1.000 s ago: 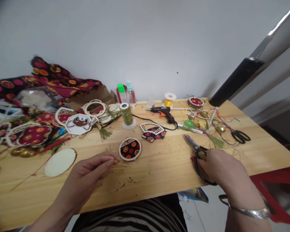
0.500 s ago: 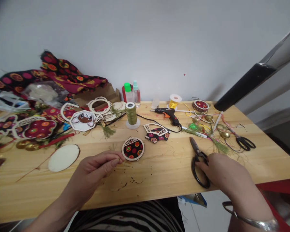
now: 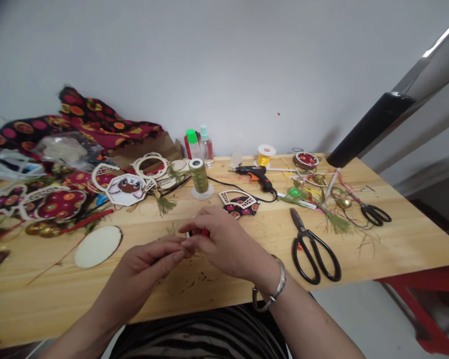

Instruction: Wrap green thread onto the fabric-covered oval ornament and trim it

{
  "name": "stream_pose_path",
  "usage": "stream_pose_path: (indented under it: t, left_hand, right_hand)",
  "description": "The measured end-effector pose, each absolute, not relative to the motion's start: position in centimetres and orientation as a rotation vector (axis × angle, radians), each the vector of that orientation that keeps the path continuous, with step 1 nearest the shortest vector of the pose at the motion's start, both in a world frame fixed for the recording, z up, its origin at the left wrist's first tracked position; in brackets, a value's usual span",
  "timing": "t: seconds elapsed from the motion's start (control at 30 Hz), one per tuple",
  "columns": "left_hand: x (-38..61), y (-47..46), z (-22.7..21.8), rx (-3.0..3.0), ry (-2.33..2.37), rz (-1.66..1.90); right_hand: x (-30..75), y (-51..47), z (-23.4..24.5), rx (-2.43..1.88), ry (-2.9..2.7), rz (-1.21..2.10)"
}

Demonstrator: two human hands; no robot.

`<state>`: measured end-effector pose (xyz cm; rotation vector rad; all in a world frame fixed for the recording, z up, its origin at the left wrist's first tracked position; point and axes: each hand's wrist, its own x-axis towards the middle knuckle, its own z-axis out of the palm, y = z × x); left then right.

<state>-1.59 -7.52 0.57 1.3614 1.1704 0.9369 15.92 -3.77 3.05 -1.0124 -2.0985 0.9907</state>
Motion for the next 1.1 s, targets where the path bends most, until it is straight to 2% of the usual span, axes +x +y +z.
stream_pose_path:
  t: [0.37, 0.53, 0.8, 1.1]
  left_hand:
    - [-1.2, -7.5, 0.6, 1.345, 1.209, 0.938]
    - [-1.5, -6.6, 0.8, 1.009, 1.299, 1.071]
    - [-0.1, -3.1, 2.8, 0.702, 1.061, 1.235]
    - [0.9, -1.1, 2.3, 0.648, 0.955, 1.287]
  right_hand:
    - [15.5, -3.4, 2.0, -0.992, -1.969, 1.062]
    - [15.1, -2.6, 2.1, -1.022, -1.753, 1.081]
    - [13.8, 0.3, 4.0, -0.839, -1.724, 1.029]
    - [13.4, 2.1, 0.8, -0.844, -1.548, 1.004]
